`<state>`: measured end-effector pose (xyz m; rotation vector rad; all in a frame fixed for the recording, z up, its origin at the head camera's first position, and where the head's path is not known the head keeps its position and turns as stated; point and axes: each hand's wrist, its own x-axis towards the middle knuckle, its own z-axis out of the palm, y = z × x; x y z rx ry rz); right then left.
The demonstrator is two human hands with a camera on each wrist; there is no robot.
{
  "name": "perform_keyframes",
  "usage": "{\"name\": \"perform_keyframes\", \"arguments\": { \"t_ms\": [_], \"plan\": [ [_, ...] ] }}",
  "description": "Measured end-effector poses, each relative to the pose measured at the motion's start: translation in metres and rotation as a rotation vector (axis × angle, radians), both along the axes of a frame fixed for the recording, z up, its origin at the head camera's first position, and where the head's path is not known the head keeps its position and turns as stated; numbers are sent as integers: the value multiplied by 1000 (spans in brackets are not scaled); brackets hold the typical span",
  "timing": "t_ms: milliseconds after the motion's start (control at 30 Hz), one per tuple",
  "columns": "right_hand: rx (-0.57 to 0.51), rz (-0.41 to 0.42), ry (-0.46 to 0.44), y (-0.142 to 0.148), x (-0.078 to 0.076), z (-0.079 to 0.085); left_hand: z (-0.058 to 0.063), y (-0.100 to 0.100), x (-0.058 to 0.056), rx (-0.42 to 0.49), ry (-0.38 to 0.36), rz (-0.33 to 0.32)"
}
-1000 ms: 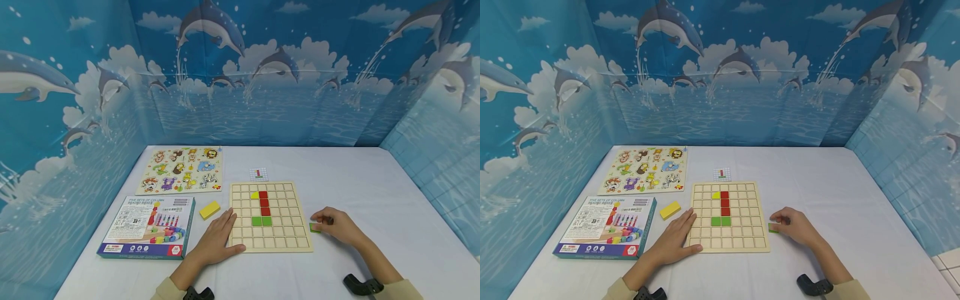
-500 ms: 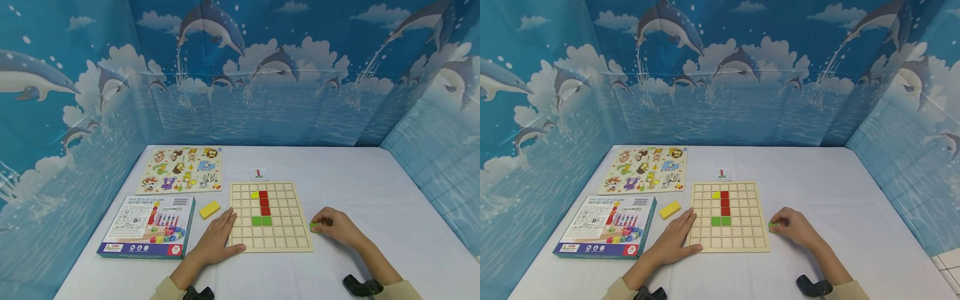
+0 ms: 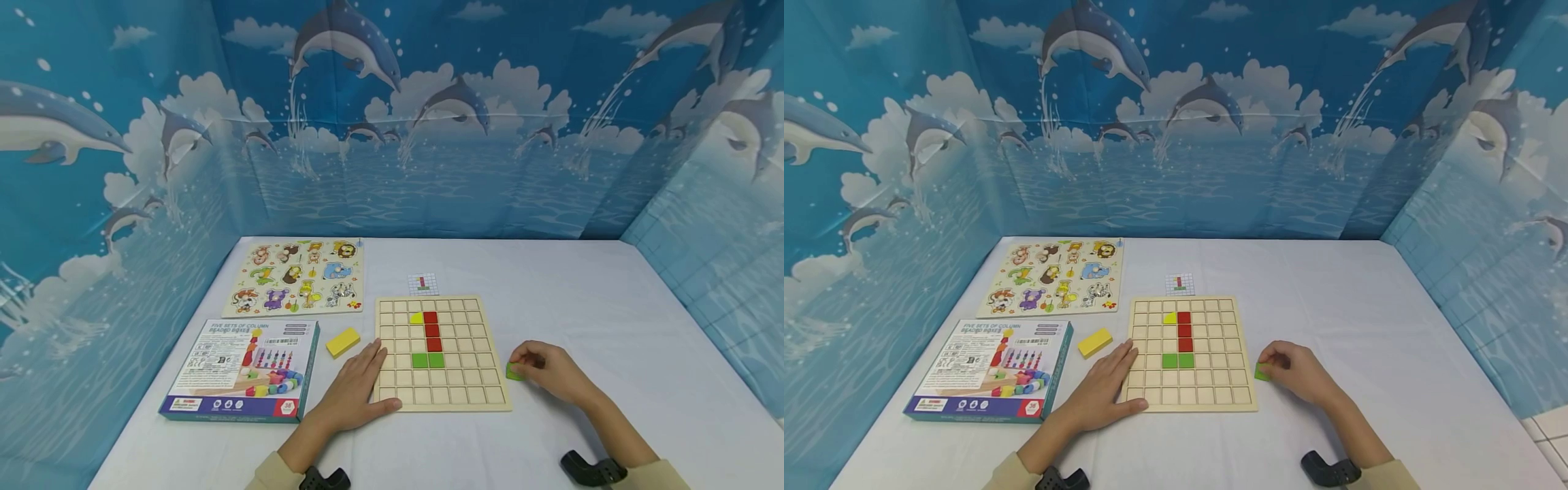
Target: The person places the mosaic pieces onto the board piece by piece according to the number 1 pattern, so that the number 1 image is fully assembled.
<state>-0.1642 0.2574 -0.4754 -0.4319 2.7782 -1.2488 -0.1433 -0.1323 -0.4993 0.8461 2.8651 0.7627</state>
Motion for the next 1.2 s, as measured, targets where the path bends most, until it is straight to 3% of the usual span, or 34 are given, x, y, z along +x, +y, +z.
{"name": "perform_keyframes", "arguments": {
  "t_ms": [267,1200],
  "plan": [
    [-45,25,-16,0,-5,1,-1,0,0,3,9,-4],
    [-33,50,-46,-31,-24,19,-1,0,-1,-9,-2,6]
  ]
}}
